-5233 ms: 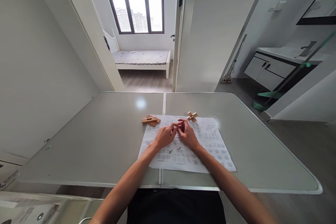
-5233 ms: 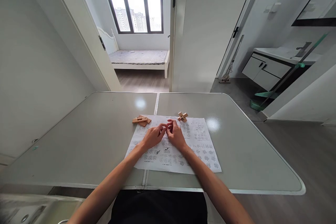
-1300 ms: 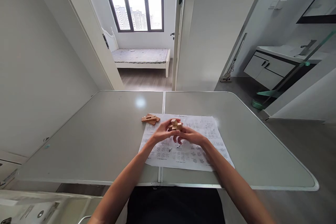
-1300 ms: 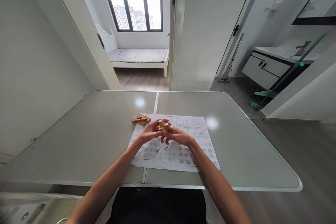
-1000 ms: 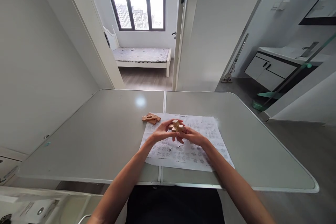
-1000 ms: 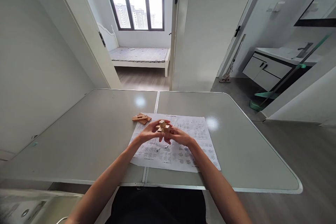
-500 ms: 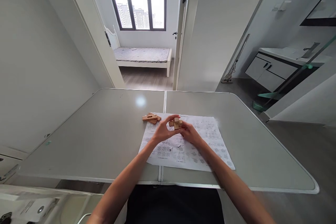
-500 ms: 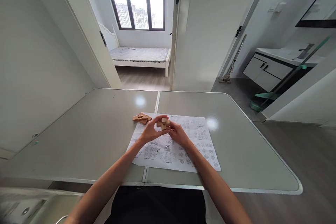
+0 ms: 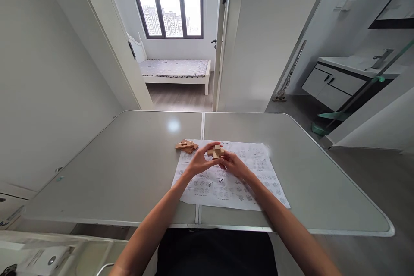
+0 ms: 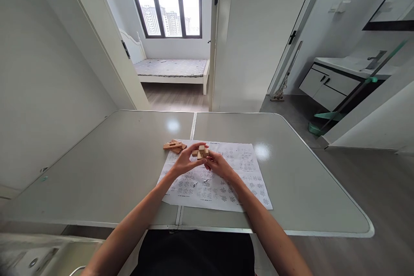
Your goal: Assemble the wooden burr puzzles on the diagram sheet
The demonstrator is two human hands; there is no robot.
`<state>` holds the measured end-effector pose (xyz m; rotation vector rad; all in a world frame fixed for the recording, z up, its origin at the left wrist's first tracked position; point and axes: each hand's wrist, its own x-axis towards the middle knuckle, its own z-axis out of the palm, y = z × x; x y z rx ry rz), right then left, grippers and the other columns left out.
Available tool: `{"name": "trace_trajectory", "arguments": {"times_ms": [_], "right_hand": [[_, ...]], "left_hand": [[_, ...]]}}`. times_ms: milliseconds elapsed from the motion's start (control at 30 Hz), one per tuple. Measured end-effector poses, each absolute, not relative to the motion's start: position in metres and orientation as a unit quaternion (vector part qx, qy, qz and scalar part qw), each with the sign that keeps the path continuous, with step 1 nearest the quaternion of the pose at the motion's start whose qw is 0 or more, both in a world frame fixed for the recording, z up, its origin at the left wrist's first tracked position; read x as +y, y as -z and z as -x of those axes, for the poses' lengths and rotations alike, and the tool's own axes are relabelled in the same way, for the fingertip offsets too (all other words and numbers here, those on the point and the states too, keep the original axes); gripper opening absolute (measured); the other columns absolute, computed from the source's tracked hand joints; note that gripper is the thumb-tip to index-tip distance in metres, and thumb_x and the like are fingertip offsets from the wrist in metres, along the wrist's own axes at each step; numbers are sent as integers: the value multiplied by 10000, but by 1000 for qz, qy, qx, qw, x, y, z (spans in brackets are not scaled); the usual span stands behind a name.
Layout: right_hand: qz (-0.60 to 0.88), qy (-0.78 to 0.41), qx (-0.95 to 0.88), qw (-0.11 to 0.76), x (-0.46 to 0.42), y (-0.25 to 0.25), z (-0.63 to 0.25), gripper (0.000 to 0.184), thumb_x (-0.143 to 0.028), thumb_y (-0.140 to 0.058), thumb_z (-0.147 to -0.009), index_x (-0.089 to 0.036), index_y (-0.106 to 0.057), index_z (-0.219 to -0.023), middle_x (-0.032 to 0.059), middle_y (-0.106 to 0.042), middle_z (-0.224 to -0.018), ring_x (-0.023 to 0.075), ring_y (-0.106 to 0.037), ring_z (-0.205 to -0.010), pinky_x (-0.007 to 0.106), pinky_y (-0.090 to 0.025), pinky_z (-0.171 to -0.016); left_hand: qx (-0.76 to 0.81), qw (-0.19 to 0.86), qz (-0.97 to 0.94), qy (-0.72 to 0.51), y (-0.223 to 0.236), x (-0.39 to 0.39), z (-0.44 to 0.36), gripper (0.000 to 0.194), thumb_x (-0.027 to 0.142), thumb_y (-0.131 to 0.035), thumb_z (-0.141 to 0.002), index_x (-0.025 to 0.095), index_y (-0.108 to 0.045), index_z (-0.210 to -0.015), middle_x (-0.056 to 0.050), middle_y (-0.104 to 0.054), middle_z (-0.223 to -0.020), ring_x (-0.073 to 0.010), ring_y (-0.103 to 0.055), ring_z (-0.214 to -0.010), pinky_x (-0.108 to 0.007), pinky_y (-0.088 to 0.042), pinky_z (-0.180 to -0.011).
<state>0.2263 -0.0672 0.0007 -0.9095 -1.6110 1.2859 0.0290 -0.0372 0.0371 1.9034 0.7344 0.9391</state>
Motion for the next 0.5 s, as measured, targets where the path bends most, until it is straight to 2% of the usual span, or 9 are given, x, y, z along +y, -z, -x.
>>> {"name": "trace_trajectory", "arguments": {"times_ms": [167,333,500], "right_hand": [[377,-495,-650,436,-66,5,-225,448,-571,-599,-979,-155,-656,-1138,-42,-496,-635,126,-434,-564,283,-354,-560],[386,-480,-650,444,-65,6,-223,450,-574,-577,-985,-168,-642,-1169,-36,-528,-635,138,-479,-552,286,-398,-555],[419,-473,-631,450,-68,4,-219,487,-564,-598,-974,-201,-506,-1287,21,-688,-837,144,-601,-542,285,-465,-539]], "left_hand": [[295,422,-775,-366,-40,-38,-28,622,485,-793,-859,240,-602,-1399,-100,-703,-1322,-262,-685,-1150,-399,-547,-1028],[310,432,-763,-368,-38,-36,-28,614,488,-795,-854,240,-612,-1386,-91,-710,-1313,-269,-679,-1167,-397,-546,-1030],[328,489,-726,-354,-30,-31,-28,626,472,-824,-828,262,-616,-1380,-90,-698,-1333,-288,-679,-1210,-423,-544,-1051]]}}
